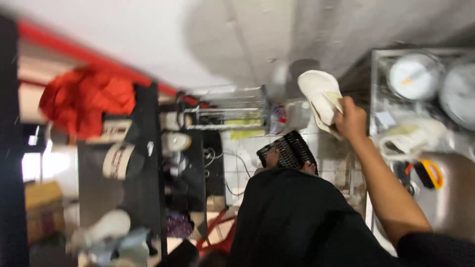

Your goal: The person cleans a white sneaker at a sink. They rinse the shoe under running water, then scrub the upper and sole with a brush, and rinse again. The shoe is handled one at a time and repeatedly turned to access different surfaces.

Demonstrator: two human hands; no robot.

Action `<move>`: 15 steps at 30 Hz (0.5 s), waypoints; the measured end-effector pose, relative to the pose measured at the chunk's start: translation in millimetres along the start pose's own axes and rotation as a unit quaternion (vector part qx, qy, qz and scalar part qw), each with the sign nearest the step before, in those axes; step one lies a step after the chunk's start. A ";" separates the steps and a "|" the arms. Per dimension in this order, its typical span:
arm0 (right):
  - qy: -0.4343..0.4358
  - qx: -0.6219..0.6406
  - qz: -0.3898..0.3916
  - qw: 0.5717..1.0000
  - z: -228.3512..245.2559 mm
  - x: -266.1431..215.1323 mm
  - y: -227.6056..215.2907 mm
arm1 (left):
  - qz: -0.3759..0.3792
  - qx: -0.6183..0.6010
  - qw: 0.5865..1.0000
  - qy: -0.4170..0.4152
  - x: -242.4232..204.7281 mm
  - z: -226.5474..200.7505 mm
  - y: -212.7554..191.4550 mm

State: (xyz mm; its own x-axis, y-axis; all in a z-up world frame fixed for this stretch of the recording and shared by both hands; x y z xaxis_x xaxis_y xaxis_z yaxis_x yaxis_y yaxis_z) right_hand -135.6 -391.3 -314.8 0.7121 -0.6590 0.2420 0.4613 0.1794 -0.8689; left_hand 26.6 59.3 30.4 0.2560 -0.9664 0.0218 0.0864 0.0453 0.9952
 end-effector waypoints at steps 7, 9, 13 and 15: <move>0.107 0.246 0.112 0.957 136.1 26.0 23.5 | -0.227 0.150 0.948 0.164 10.6 58.2 -147.4; 0.143 0.258 0.171 0.940 166.0 27.9 59.1 | -0.420 0.266 0.850 0.172 14.9 52.5 -235.1; 0.267 0.244 0.282 0.889 196.9 24.8 136.5 | -0.539 0.777 0.225 -0.232 -42.8 28.0 -318.9; 0.274 0.248 0.244 0.897 188.3 20.9 171.5 | -0.527 0.776 0.317 -0.138 -48.2 19.0 -305.5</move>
State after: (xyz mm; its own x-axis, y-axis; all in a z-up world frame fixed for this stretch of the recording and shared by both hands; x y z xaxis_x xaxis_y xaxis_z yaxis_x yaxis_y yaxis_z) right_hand 58.1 -236.8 -377.5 0.5881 -0.6501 -0.4811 0.4414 0.7564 -0.4826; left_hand -30.4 87.2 -272.9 0.7605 -0.2324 -0.6064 -0.6488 -0.3129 -0.6937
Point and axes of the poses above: each hand's wrist, its own x-axis towards the middle knuckle, its own y-axis out of the palm, z = x × y, the point moved 8 cm from there along x, towards the middle knuckle, and after that the axes turned 7 degrees about -x, right-handed, at the moved point
